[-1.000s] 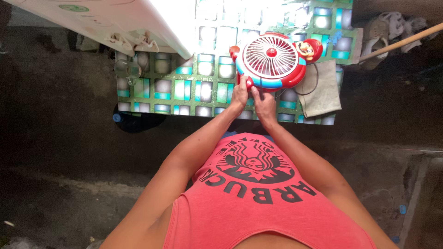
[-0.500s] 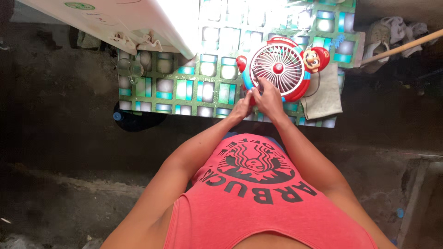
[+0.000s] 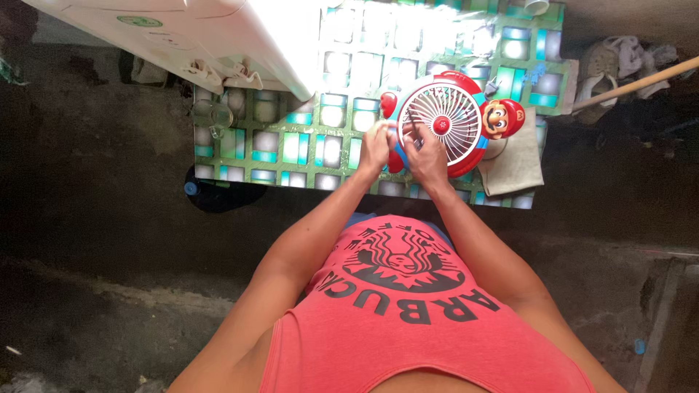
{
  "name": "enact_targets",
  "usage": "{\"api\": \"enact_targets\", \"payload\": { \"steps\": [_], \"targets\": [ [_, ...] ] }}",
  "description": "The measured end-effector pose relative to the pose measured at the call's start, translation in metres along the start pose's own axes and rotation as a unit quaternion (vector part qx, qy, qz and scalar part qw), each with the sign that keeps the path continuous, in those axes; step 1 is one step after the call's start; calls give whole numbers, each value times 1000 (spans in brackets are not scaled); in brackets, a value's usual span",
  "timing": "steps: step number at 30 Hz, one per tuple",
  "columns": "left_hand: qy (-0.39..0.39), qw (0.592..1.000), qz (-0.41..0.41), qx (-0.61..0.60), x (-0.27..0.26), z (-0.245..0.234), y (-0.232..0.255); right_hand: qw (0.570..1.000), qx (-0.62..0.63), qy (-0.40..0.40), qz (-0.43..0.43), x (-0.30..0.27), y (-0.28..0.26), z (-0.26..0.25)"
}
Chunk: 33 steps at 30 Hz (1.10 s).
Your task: The person uses a screwdriver to remove screws from the front grille of a red Mario-themed fan. They then detach the grille to expose the fan blades and motor.
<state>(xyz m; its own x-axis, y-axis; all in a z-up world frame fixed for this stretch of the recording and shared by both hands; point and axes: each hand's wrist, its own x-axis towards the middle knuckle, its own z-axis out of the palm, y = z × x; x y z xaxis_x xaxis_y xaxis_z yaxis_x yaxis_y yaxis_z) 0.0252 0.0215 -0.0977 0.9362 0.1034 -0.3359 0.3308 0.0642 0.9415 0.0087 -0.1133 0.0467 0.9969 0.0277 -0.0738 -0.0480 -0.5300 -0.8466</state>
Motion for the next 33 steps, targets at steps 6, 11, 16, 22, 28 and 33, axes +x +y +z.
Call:
{"api": "enact_targets", "payload": {
  "steps": [6,11,16,22,28,33],
  "targets": [
    [-57,952,-63,-294,21,12,18,990,28,46,-128,14,-14,-8],
    [-114,942,-51,-310,14,14,36,994,-9,19,-106,27,-10,-8],
    [-126,935,-64,-325,17,11,46,993,29,8,-113,40,-6,-9],
    [-119,970,-32,-211,57,13,51,995,-8,-23,-94,77,6,-14],
    [4,988,71,136,150,-12,39,974,-172,-78,-125,183,29,-22],
    [-5,948,54,314,223,-6,-26,926,-300,-226,-51,265,78,16]
  ]
}}
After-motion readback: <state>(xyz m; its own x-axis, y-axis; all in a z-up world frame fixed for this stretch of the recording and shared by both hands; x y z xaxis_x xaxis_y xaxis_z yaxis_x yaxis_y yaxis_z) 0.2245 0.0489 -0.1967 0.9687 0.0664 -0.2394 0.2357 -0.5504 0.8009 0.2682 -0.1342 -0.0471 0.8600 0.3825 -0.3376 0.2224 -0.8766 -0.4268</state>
